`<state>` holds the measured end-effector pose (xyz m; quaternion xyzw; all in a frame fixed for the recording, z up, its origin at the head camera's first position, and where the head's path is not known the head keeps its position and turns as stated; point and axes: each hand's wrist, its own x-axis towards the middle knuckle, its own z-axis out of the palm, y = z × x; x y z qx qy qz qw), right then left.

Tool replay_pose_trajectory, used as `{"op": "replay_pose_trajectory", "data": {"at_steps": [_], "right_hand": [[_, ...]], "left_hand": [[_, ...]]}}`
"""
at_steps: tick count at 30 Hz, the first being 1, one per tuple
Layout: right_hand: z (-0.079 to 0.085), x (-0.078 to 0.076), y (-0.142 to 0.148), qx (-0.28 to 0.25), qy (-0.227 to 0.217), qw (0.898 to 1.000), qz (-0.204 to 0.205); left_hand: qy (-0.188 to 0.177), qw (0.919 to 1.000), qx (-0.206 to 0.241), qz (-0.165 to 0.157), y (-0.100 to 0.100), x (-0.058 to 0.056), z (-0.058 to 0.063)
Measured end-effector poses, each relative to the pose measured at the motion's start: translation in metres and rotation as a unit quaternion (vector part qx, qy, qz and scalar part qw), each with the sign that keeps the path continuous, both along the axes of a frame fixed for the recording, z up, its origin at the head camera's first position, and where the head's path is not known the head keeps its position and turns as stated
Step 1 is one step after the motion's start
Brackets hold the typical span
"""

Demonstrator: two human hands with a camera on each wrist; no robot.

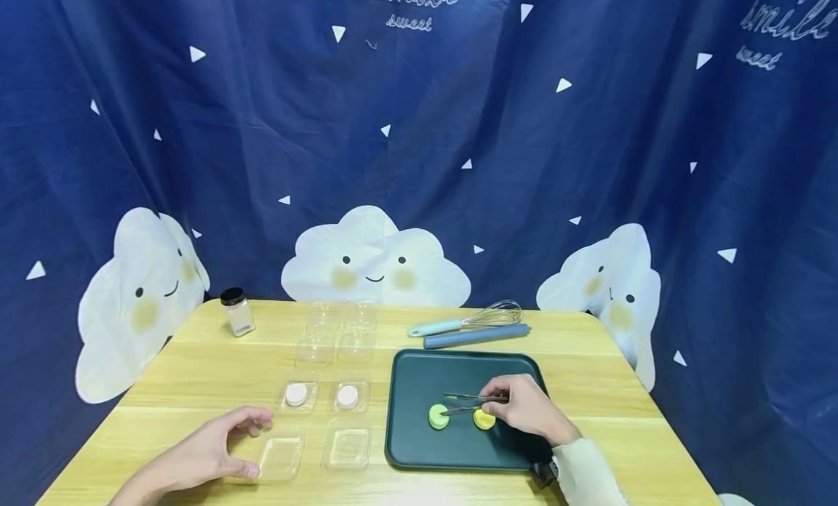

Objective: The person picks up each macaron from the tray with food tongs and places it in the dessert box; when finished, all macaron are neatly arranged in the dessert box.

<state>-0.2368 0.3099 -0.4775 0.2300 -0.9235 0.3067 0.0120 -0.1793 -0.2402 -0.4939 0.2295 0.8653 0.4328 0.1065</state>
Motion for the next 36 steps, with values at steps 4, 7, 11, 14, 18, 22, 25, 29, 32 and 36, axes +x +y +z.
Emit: {"op": "replay_pose_trajectory", "data": {"at_steps": [4,7,11,14,18,22,25,29,32,36], "right_hand": [[-0.001,0.001,-0.002,-0.002,-0.006,1.0,0.008],[-0.002,0.002,-0.005,-0.003,-0.006,1.0,0.02],[-0.003,0.003,-0.009,0.005,0.002,0.999,0.032],[-0.002,0.003,-0.01,0.012,0.014,0.999,0.033],[-0.003,0.003,-0.01,0.014,0.032,0.999,0.034],[-0.006,0.004,-0.011,0.013,0.052,0.998,0.031],[-0.007,0.004,-0.012,0.01,0.069,0.997,0.031],[-0.009,0.003,-0.013,0.005,0.083,0.996,0.03],[-0.011,0.003,-0.014,0.006,0.084,0.996,0.024],[-0.013,0.003,-0.013,0.007,0.08,0.997,0.014]], "left_hand": [[-0.014,0.9998,-0.012,0.006,0.001,0.0,0.001],[-0.018,0.9998,-0.013,0.003,0.001,-0.001,0.001],[-0.026,0.9996,-0.009,-0.003,0.001,-0.002,0.0],[-0.026,0.9996,-0.013,-0.008,0.001,-0.002,0.0],[-0.02,0.9994,-0.025,-0.01,0.002,-0.003,0.001],[-0.025,0.9993,-0.023,-0.016,0.003,-0.003,0.001],[-0.029,0.9992,-0.018,-0.021,0.003,-0.003,0.001],[-0.028,0.9991,-0.017,-0.027,0.003,-0.003,0.001],[-0.026,0.999,-0.02,-0.03,0.004,-0.004,0.001],[-0.02,0.9989,-0.032,-0.027,0.005,-0.007,0.002]]}}
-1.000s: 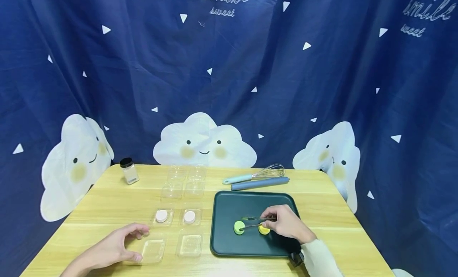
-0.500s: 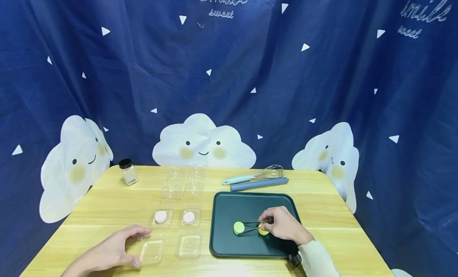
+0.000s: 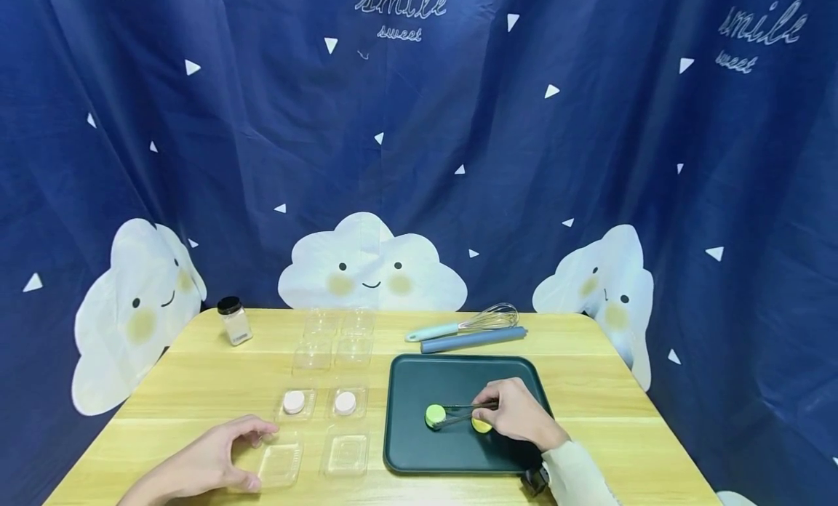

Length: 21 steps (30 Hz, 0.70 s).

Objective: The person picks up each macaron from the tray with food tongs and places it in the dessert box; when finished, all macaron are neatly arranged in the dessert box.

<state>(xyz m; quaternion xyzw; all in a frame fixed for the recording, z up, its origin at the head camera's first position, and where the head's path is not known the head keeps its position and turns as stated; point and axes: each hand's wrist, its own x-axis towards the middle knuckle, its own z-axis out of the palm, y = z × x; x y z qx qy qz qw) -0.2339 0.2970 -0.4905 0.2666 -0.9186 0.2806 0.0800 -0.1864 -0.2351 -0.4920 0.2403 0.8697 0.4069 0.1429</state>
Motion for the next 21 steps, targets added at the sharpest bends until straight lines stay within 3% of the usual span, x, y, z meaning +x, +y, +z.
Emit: {"op": "replay_pose_trajectory", "data": {"at_steps": [12,21], "right_hand": [[-0.0012,-0.0016,0.001,-0.015,0.005,1.0,-0.025],[0.0025,-0.005,-0.001,-0.091,0.035,0.993,-0.07]], "left_hand": [[0.006,1.0,0.003,-0.006,-0.0009,-0.0018,-0.0048],[0.013,0.9999,0.004,-0.005,-0.0015,-0.0031,-0.0044]]}}
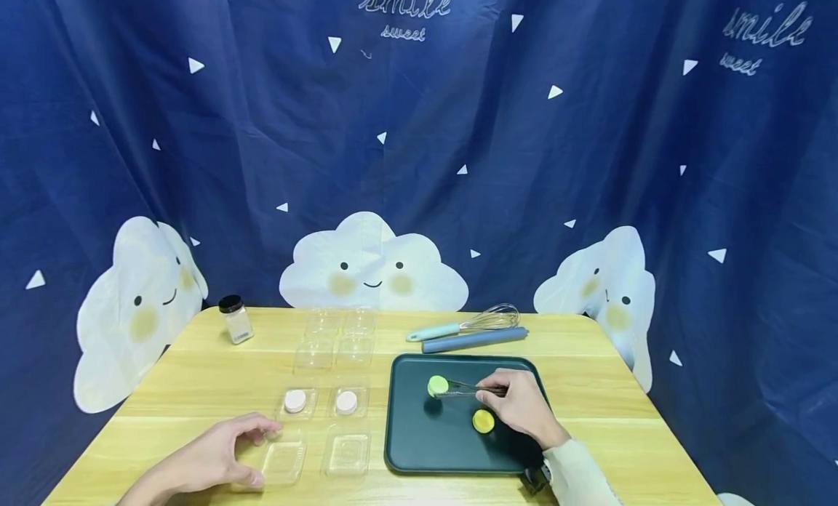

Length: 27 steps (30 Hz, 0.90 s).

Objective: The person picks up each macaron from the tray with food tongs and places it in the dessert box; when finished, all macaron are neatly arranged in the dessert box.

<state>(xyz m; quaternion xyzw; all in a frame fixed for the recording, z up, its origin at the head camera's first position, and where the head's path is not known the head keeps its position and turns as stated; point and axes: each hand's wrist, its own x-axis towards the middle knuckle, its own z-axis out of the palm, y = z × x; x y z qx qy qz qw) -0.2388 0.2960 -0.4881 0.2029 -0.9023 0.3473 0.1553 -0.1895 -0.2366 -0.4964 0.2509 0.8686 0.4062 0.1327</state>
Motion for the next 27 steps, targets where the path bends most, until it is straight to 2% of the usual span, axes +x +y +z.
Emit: {"op": "replay_pose_trajectory", "data": {"at_steps": [3,8,13,17,21,27], "right_hand": [[0.004,0.0,-0.001,-0.043,-0.007,0.999,-0.023],[0.014,-0.001,-0.005,-0.112,-0.013,0.992,-0.065],[0.024,-0.002,-0.014,-0.119,-0.008,0.988,-0.099],[0.031,-0.004,-0.025,-0.12,0.003,0.987,-0.109],[0.036,-0.007,-0.041,-0.145,0.016,0.986,-0.078],[0.046,-0.009,-0.074,-0.183,0.042,0.982,-0.005]], "left_hand": [[-0.004,1.0,0.0,-0.003,0.0,-0.001,0.001],[0.012,0.9999,0.006,-0.011,0.0,-0.004,0.003],[0.01,0.9999,0.004,-0.008,0.001,-0.004,0.002],[0.007,0.9999,0.005,-0.011,0.002,-0.002,0.001],[0.01,0.9999,-0.001,-0.009,0.002,-0.001,-0.002],[0.013,0.9998,-0.004,-0.014,0.003,-0.002,-0.001]]}}
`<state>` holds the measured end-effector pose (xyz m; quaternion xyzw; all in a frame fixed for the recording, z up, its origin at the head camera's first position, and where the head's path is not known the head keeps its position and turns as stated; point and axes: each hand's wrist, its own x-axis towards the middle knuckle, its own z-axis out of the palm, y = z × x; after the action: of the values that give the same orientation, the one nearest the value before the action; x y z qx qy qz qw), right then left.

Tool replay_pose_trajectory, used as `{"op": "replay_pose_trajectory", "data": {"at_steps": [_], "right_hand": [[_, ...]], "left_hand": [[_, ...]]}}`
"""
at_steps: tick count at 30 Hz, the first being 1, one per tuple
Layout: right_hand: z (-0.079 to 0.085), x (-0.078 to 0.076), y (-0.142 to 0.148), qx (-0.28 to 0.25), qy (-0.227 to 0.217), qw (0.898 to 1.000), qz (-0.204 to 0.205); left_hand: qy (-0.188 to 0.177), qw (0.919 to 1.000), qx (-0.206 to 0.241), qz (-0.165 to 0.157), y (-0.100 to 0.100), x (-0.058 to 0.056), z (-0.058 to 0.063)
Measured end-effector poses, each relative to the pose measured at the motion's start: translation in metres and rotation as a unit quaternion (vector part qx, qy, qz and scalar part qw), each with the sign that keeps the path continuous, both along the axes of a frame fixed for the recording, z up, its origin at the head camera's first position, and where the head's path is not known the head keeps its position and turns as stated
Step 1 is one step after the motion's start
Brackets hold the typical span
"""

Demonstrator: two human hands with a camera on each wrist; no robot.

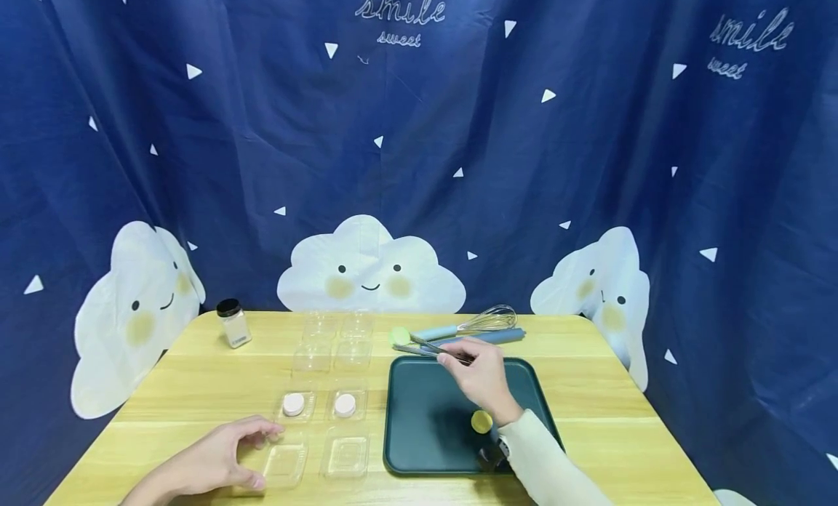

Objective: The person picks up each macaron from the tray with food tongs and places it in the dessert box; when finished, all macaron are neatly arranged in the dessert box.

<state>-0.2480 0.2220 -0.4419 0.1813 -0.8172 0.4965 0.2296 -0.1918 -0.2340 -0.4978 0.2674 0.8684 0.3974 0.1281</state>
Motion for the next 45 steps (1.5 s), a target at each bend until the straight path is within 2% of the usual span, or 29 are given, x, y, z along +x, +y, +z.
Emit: {"op": "replay_pose_trajectory", "data": {"at_steps": [7,15,22,25,30,33,36,40,45], "right_hand": [[0.012,-0.002,-0.043,0.014,0.023,0.996,0.09],[0.011,0.002,-0.086,0.057,0.042,0.985,0.159],[0.011,0.011,-0.114,0.089,0.038,0.965,0.242],[0.008,0.016,-0.125,0.132,0.042,0.954,0.266],[-0.002,0.022,-0.141,0.215,0.055,0.93,0.293],[-0.009,0.024,-0.147,0.248,0.066,0.918,0.303],[-0.013,0.025,-0.151,0.27,0.073,0.912,0.3],[-0.017,0.025,-0.153,0.287,0.068,0.91,0.293],[-0.021,0.024,-0.156,0.31,0.08,0.904,0.283]], "left_hand": [[-0.03,0.9995,0.002,0.005,0.001,0.0,-0.001],[-0.049,0.9988,0.005,0.005,0.001,0.002,-0.002],[-0.059,0.9982,0.008,0.003,0.0,0.001,-0.001],[-0.051,0.9987,0.005,0.0,0.001,0.002,-0.001],[-0.032,0.9994,-0.007,0.004,0.003,0.002,0.0],[-0.032,0.9994,-0.01,0.006,0.004,0.001,0.001],[-0.037,0.9993,-0.011,0.003,0.005,0.001,0.002],[-0.043,0.999,-0.011,0.001,0.004,0.0,0.003],[-0.032,0.9994,-0.015,0.002,0.004,-0.001,0.003]]}}
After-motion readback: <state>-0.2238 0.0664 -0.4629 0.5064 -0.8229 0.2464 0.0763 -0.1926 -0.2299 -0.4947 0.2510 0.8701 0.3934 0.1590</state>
